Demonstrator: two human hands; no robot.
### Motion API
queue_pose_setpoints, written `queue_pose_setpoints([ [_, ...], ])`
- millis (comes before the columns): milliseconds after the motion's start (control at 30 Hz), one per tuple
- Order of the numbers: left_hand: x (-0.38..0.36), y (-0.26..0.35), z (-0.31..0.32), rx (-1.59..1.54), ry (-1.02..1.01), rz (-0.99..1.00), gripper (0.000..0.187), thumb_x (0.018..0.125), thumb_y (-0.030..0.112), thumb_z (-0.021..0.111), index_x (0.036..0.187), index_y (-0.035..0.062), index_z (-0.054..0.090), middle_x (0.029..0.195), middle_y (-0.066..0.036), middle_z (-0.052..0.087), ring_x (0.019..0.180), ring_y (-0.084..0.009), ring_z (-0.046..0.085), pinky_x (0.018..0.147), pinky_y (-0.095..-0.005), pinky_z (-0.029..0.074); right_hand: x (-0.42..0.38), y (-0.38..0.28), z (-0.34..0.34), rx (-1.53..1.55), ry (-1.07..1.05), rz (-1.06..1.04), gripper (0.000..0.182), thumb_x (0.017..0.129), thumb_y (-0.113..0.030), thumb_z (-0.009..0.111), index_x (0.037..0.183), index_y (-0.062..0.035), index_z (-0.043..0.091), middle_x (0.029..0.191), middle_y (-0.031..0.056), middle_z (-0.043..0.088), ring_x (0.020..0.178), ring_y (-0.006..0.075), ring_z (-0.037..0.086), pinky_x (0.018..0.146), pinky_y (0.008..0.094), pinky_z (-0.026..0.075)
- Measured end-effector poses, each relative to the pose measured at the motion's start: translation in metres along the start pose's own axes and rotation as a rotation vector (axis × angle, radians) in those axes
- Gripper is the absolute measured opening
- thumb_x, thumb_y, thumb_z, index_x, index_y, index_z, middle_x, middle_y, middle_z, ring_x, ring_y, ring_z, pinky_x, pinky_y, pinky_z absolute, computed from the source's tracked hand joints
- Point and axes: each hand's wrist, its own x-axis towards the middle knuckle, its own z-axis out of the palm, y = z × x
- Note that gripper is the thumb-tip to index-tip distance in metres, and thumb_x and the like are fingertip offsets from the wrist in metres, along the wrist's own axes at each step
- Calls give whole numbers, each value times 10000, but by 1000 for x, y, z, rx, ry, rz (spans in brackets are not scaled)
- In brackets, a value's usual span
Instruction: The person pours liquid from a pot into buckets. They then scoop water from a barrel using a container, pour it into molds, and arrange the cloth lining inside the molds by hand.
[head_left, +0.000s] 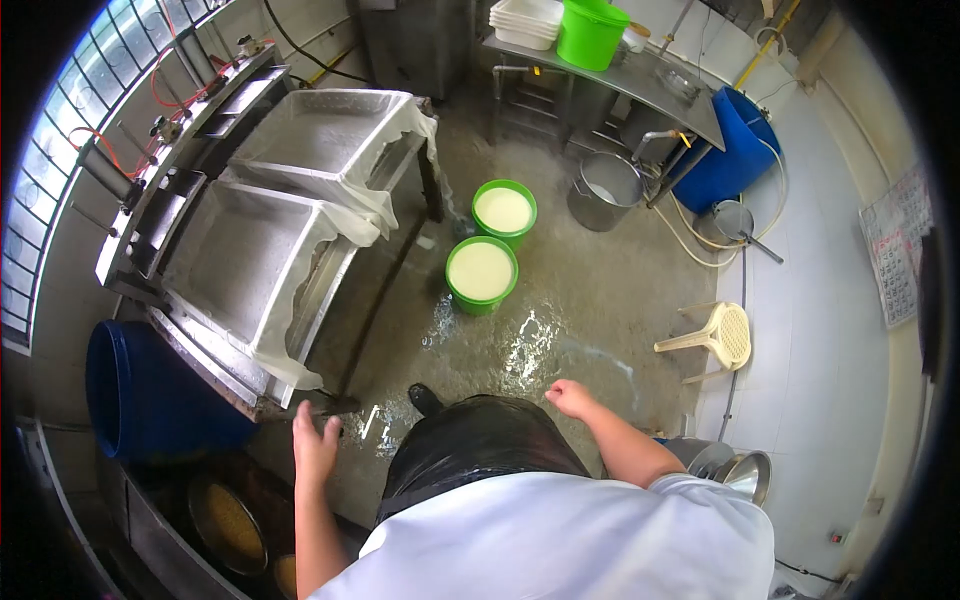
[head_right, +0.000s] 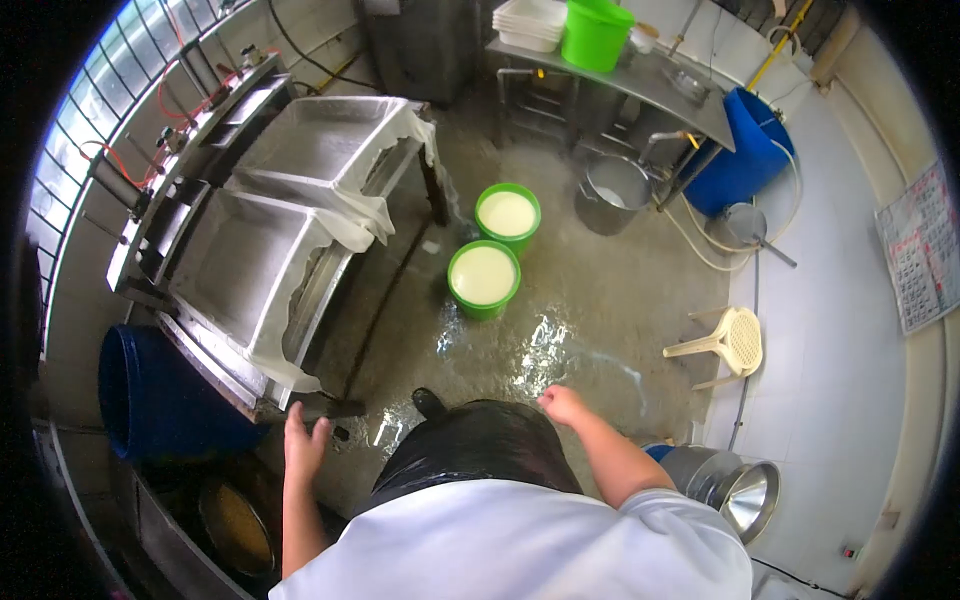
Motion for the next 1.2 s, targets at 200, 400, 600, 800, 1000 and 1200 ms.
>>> queue_pose_setpoints([
  [200, 93, -46, 33, -634, 446, -405, 929, 909, 286, 813, 1574, -95, 287, 1517, -288, 450, 1337, -360, 534, 1124, -436, 430, -2, -58, -23, -126, -4, -158, 401, 941, -399, 702, 1167, -69, 735, 1115, 195, 755, 1043, 371, 720, 912, 461, 567],
  [400, 136, -30, 32, -1023, 102, -781, 547, 948, 274, 767, 1368, -20, 576, 1092, -155, 707, 1053, -271, 660, 974, -407, 503, 34, -116, -48, -250, 17, -153, 382, 934, -384, 722, 1149, -68, 743, 1091, 169, 766, 1009, 337, 732, 885, 438, 577],
  [600, 109, -54, 41, -941, 63, -436, 365, 946, 209, 672, 1199, -51, 704, 1110, -130, 740, 1011, -245, 678, 907, -359, 512, 81, -234, -57, -251, -45, -305, 386, 934, -377, 705, 1141, -53, 745, 1119, 206, 756, 1037, 374, 726, 921, 458, 567],
  [800, 61, -105, -9, -615, -101, -501, 344, 918, 250, 621, 1071, -34, 740, 902, -107, 740, 785, -204, 688, 723, -366, 538, 161, -368, -38, -275, -128, -659, 404, 955, -370, 688, 1193, -46, 726, 1137, 211, 751, 1064, 381, 720, 927, 458, 566],
  [1000, 51, -73, -54, -319, -87, -583, 385, 918, 290, 645, 1069, -54, 727, 917, -223, 736, 813, -340, 722, 780, -452, 567, 213, -527, -25, -36, 48, -911, 693, 914, -357, 718, 1455, 22, 509, 1489, 301, 523, 1377, 431, 518, 1152, 450, 431],
  [1200, 70, -43, -34, -31, 241, -462, 687, 903, 340, 772, 1399, -72, 537, 1267, -292, 635, 1173, -420, 627, 1015, -473, 507, 251, -579, 6, -29, 32, -777, 677, 872, -348, 743, 1405, 4, 521, 1280, 306, 656, 1186, 423, 657, 1038, 480, 501],
])
